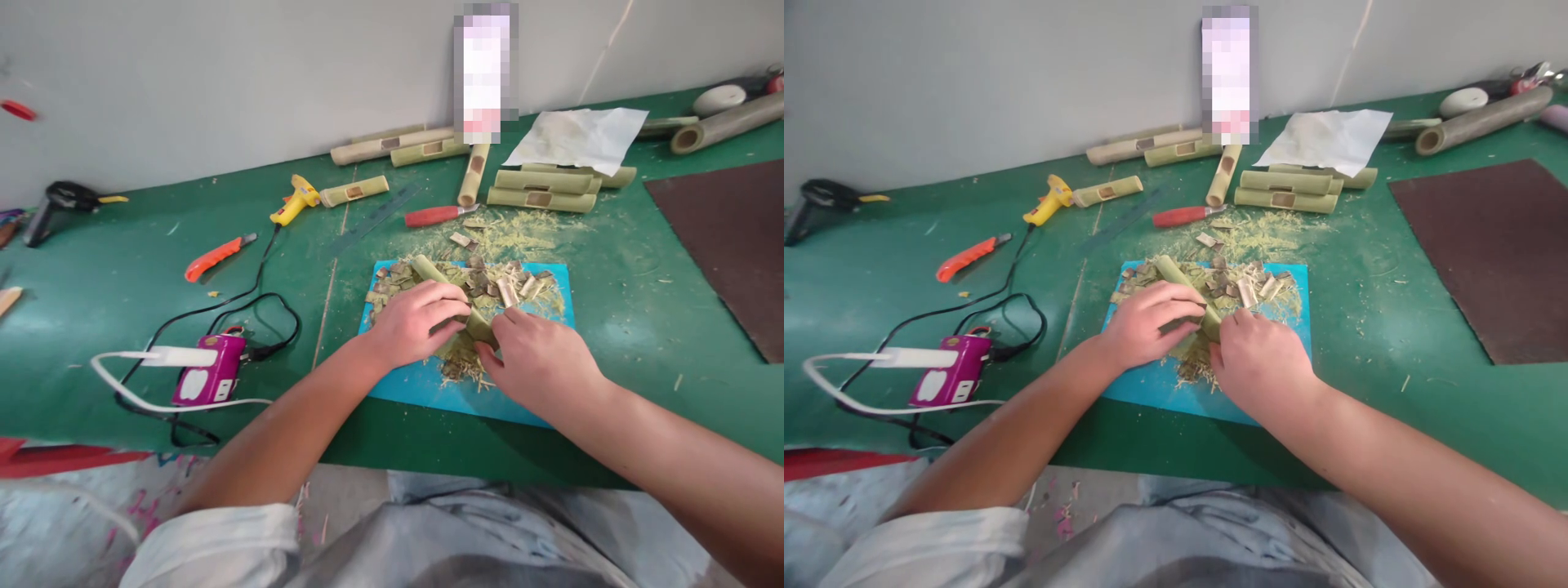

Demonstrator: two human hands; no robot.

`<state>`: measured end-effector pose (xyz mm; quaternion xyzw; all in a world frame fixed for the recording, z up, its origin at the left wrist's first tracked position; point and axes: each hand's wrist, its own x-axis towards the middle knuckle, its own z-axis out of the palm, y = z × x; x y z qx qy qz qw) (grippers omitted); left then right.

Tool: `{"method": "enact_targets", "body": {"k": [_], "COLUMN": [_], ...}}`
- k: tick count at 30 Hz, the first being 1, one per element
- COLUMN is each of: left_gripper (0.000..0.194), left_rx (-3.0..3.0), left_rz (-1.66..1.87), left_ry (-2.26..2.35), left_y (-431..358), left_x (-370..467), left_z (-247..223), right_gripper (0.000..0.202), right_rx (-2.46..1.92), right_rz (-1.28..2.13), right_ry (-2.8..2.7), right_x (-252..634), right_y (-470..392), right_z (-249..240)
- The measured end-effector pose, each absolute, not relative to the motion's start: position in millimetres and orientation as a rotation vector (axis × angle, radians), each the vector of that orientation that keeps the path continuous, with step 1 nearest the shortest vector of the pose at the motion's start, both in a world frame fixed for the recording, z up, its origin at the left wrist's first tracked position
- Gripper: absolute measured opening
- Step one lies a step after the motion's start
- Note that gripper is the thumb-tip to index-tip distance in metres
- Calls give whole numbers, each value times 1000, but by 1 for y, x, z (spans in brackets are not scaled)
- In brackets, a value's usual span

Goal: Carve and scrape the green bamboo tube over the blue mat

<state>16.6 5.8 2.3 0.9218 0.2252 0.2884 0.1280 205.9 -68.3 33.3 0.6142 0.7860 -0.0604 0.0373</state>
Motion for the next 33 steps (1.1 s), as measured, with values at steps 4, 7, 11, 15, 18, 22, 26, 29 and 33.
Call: {"method": "enact_targets", "body": {"k": [4, 7, 11, 15, 18, 22, 26, 29, 33], "left_gripper": [26, 28, 25, 25, 27, 21, 21, 28, 26], "left_rx": [2446, 2322, 2272, 2268, 2299, 2453, 2564, 2576, 2537], "left_rz": [999, 1075, 1073, 1032, 1015, 988, 964, 943, 968], "left_ry": [836, 895, 954, 1003, 1014, 1007, 1009, 1039, 1040], "left_y": [6, 6, 7, 7, 6, 5, 5, 5, 6], "left_x": [17, 17, 17, 18, 17, 15, 15, 14, 14], "left_z": [-1, -3, -5, -3, -3, -2, 0, 0, -2], "right_gripper": [27, 27, 27, 28, 28, 27, 26, 26, 26], "right_rx": [1877, 1876, 1879, 1874, 1876, 1879, 1878, 1878, 1880], "right_rz": [-210, -219, -221, -222, -216, -213, -217, -214, -205], "right_ry": [2385, 2377, 2386, 2385, 2395, 2399, 2391, 2396, 2404], "right_x": [206, 206, 206, 206, 206, 206, 206, 205, 206], "right_y": [-68, -68, -67, -67, -68, -67, -68, -68, -68], "right_z": [35, 35, 34, 34, 33, 33, 34, 34, 32]}}
